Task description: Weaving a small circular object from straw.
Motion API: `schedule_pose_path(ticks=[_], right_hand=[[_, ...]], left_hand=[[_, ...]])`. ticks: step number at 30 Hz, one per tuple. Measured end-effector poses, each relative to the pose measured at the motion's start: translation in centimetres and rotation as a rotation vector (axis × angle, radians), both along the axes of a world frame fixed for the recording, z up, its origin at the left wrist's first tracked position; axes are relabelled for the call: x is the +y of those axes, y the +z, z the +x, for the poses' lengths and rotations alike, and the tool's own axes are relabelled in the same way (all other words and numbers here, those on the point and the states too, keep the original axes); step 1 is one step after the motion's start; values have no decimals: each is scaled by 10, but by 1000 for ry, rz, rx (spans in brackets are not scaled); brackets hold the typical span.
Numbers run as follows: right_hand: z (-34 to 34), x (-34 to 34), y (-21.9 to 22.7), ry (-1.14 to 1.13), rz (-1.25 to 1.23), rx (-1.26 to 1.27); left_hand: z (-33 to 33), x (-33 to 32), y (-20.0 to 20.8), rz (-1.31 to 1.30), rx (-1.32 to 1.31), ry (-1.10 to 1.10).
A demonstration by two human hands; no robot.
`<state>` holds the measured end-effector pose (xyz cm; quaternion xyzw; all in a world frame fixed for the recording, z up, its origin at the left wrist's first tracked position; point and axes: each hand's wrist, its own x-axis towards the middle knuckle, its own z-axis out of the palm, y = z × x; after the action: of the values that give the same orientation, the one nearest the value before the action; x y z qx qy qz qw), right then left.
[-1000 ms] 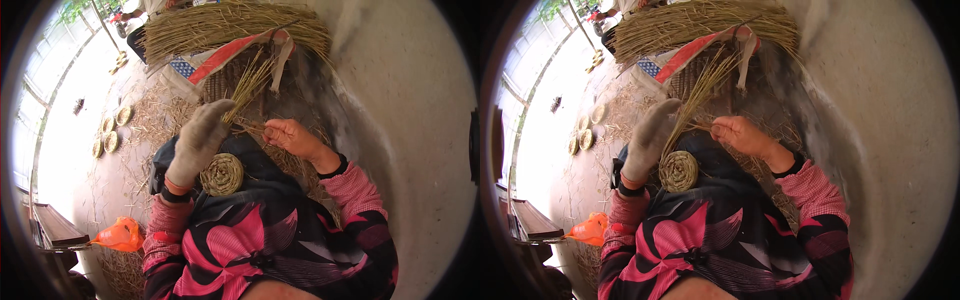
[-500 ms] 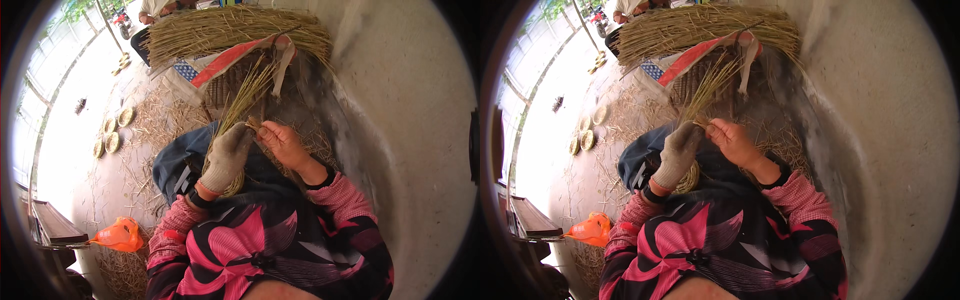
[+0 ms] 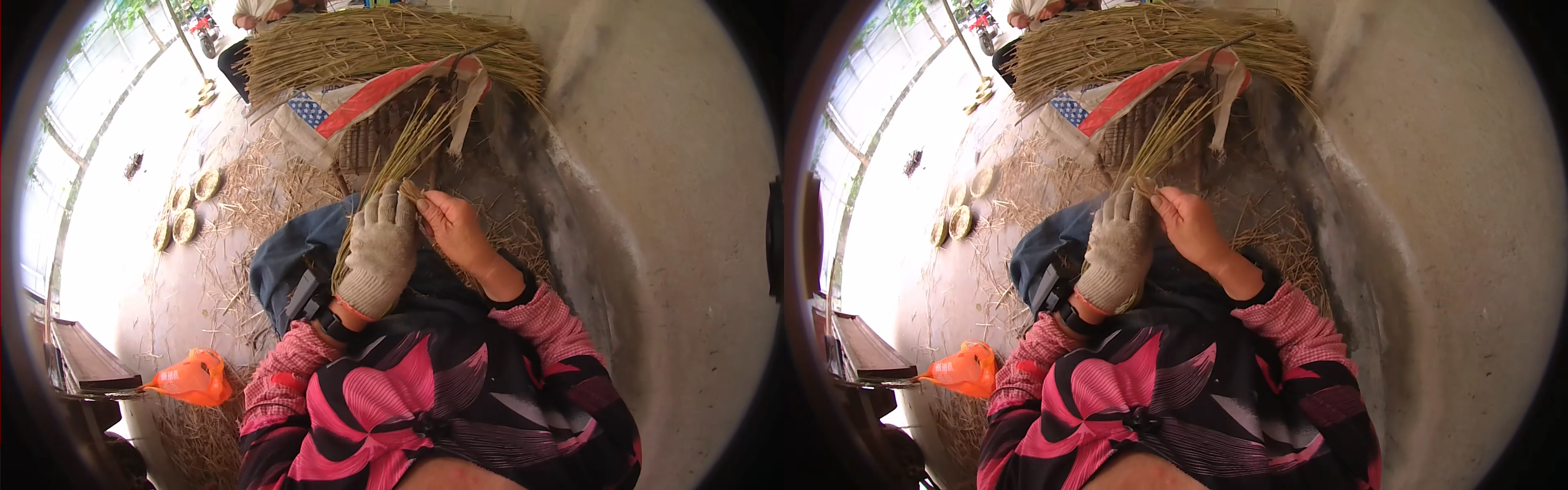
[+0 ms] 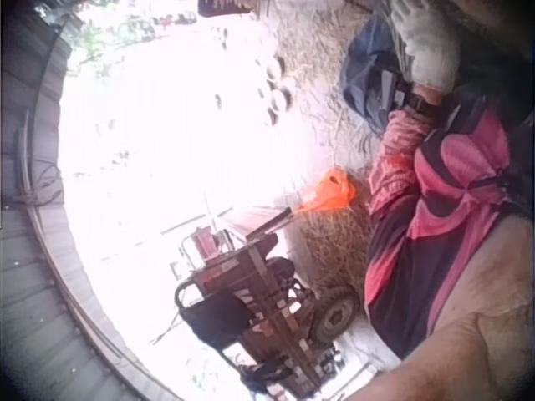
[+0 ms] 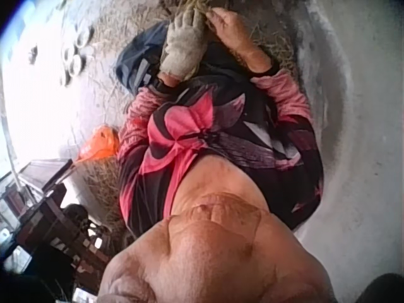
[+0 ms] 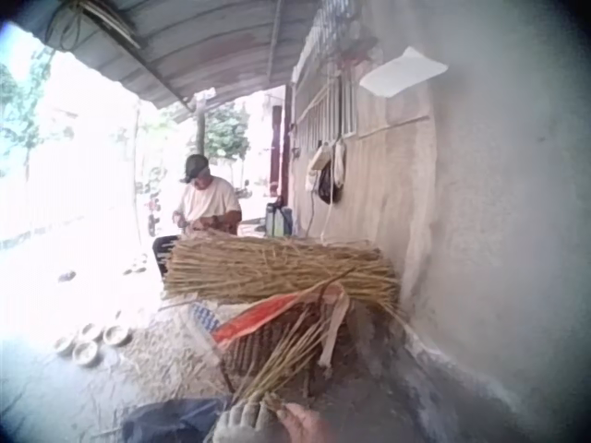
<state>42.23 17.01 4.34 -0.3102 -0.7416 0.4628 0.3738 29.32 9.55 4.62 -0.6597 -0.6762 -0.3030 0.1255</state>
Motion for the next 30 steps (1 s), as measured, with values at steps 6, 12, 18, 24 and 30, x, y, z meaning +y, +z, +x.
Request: schedule_pose_path(ticks=[6, 12, 18, 24, 30], right_hand=[[3, 4, -6, 127, -147, 188], [-20, -32, -15, 449, 621, -184], [-22, -43, -22, 568, 583, -316], [-20, -44, -23, 556, 560, -303], [-13, -42, -26, 542, 527, -275]], left_hand=[[-86, -24, 44, 10, -249, -55], [-117, -39, 19, -270, -471, -41], [-79, -21, 15, -597, -6, 92], [-76, -5, 6, -665, 66, 84], [-107, -16, -19, -318, -448, -244]])
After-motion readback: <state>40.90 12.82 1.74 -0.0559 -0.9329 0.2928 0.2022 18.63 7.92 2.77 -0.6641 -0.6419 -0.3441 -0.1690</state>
